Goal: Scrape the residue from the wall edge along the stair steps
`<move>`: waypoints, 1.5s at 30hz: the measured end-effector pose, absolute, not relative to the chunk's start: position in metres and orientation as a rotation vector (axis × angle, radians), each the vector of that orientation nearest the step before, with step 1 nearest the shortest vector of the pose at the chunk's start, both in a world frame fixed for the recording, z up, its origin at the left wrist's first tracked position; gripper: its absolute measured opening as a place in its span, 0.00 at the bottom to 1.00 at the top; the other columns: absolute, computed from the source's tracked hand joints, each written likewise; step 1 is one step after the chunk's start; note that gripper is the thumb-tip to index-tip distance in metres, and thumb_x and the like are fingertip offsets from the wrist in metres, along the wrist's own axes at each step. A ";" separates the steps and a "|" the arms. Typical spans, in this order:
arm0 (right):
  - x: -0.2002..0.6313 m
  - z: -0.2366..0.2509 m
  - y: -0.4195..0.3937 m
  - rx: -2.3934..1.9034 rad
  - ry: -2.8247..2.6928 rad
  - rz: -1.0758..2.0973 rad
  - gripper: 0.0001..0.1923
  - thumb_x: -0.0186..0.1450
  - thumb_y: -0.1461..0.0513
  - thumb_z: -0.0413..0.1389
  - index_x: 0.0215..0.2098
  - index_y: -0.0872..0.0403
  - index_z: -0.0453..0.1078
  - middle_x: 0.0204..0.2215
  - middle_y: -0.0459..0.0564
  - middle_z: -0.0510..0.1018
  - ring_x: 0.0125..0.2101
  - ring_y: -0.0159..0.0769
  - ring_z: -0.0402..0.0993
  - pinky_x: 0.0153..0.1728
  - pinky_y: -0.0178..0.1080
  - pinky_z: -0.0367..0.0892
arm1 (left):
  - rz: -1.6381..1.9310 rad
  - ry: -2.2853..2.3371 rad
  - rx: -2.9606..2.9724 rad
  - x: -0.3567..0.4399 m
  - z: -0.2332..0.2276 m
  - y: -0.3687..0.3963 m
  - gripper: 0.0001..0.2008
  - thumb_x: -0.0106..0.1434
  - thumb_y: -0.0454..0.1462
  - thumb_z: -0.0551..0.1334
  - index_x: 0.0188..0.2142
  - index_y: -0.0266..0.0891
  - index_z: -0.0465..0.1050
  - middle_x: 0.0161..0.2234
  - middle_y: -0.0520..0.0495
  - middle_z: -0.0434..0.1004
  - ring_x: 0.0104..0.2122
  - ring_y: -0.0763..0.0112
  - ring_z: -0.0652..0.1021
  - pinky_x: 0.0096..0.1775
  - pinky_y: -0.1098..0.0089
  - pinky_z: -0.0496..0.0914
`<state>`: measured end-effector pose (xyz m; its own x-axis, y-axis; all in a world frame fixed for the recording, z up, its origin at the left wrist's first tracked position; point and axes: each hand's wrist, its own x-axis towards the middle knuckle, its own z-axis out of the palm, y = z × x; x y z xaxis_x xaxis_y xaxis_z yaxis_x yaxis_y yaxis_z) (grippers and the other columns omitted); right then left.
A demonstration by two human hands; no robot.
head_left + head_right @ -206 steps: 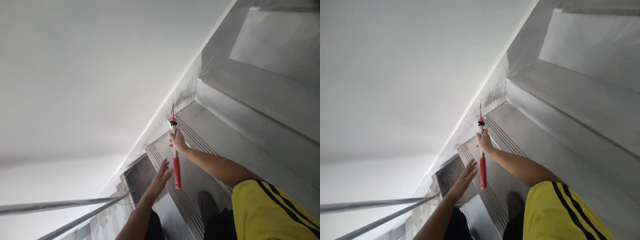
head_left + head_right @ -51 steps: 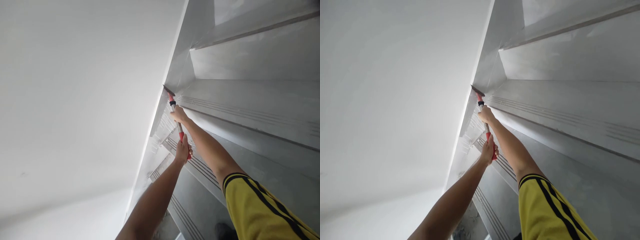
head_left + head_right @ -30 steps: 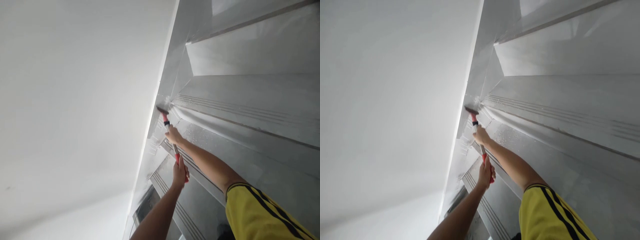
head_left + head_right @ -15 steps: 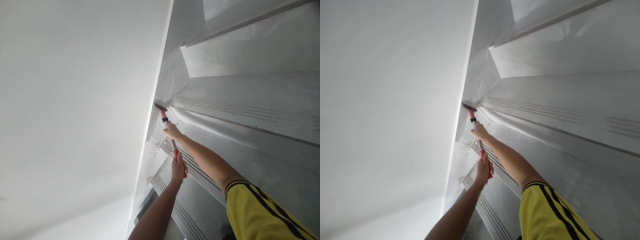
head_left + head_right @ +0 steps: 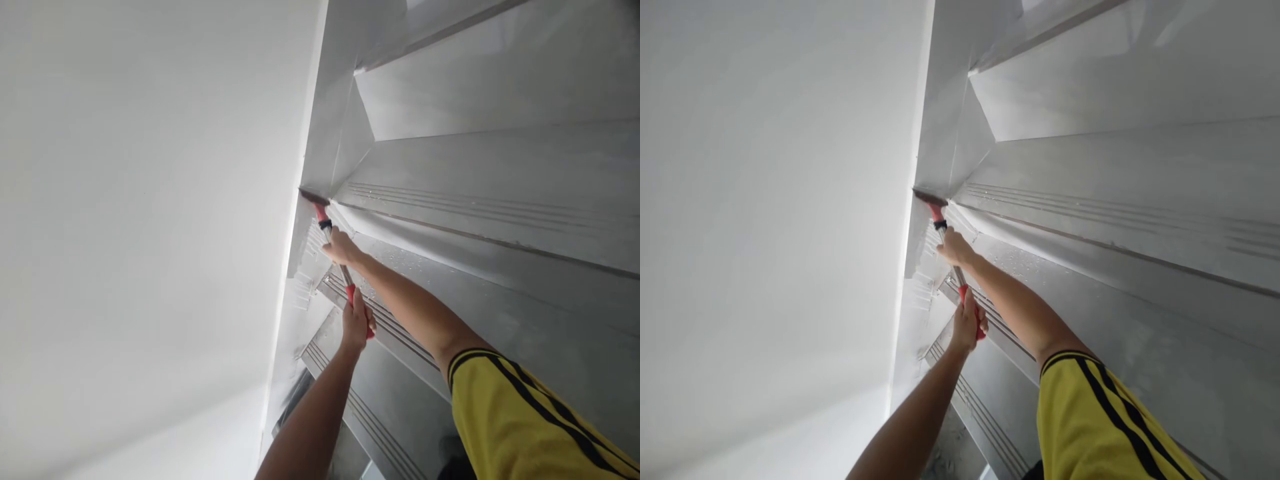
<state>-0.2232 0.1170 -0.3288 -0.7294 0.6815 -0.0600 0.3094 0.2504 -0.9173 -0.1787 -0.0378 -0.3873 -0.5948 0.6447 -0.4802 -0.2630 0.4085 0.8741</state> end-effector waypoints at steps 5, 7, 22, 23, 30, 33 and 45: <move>-0.223 -0.328 0.118 -0.892 -2.204 1.401 0.15 0.63 0.63 0.50 0.46 0.59 0.55 0.37 0.60 0.74 0.30 0.40 0.76 0.25 0.34 0.68 | 1.343 1.773 0.323 -0.177 -0.388 -0.036 0.28 0.56 0.62 0.52 0.21 0.40 0.54 0.14 0.56 0.55 0.11 0.78 0.60 0.13 0.74 0.55; -0.222 -0.335 0.104 -0.885 -2.281 1.388 0.15 0.62 0.63 0.51 0.45 0.59 0.55 0.36 0.60 0.75 0.33 0.42 0.76 0.28 0.36 0.69 | 1.339 1.786 0.266 -0.172 -0.397 -0.049 0.29 0.56 0.63 0.51 0.20 0.40 0.54 0.14 0.56 0.55 0.11 0.78 0.61 0.13 0.74 0.55; -0.223 -0.318 0.129 -0.891 -2.122 1.559 0.15 0.62 0.63 0.49 0.46 0.60 0.54 0.35 0.60 0.73 0.19 0.34 0.71 0.17 0.34 0.65 | 1.301 1.818 0.326 -0.185 -0.374 -0.029 0.28 0.55 0.62 0.53 0.22 0.40 0.54 0.14 0.57 0.55 0.11 0.79 0.60 0.14 0.74 0.55; -0.223 -0.318 0.130 -0.890 -2.116 1.541 0.15 0.62 0.63 0.49 0.46 0.60 0.55 0.36 0.61 0.73 0.19 0.34 0.71 0.17 0.34 0.65 | 1.308 1.809 0.330 -0.184 -0.374 -0.028 0.28 0.54 0.62 0.54 0.22 0.40 0.54 0.14 0.57 0.55 0.11 0.79 0.60 0.14 0.74 0.55; -0.215 -0.313 0.141 -0.869 -2.102 1.607 0.16 0.61 0.64 0.49 0.47 0.59 0.55 0.36 0.59 0.73 0.20 0.35 0.72 0.17 0.35 0.66 | 1.316 1.784 0.287 -0.172 -0.369 -0.015 0.28 0.55 0.62 0.54 0.21 0.40 0.55 0.14 0.56 0.55 0.12 0.78 0.61 0.14 0.74 0.56; -0.216 -0.313 0.144 -0.872 -2.066 1.610 0.16 0.61 0.64 0.49 0.47 0.59 0.55 0.37 0.60 0.72 0.19 0.35 0.72 0.17 0.36 0.66 | 1.331 1.789 0.320 -0.173 -0.365 -0.012 0.28 0.55 0.61 0.55 0.21 0.40 0.54 0.14 0.57 0.55 0.12 0.78 0.61 0.14 0.74 0.57; -0.226 -0.325 0.143 -0.896 -1.988 1.603 0.12 0.61 0.65 0.49 0.43 0.56 0.54 0.36 0.57 0.72 0.16 0.30 0.69 0.13 0.32 0.64 | 1.307 1.812 0.351 -0.186 -0.377 -0.017 0.28 0.53 0.63 0.54 0.23 0.41 0.54 0.15 0.58 0.56 0.11 0.79 0.60 0.13 0.75 0.55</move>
<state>-0.2259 0.1431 -0.3254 -0.6976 0.7137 -0.0639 0.2137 0.1222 -0.9692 -0.1864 -0.0167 -0.3766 -0.5976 0.6491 -0.4706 -0.2416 0.4139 0.8777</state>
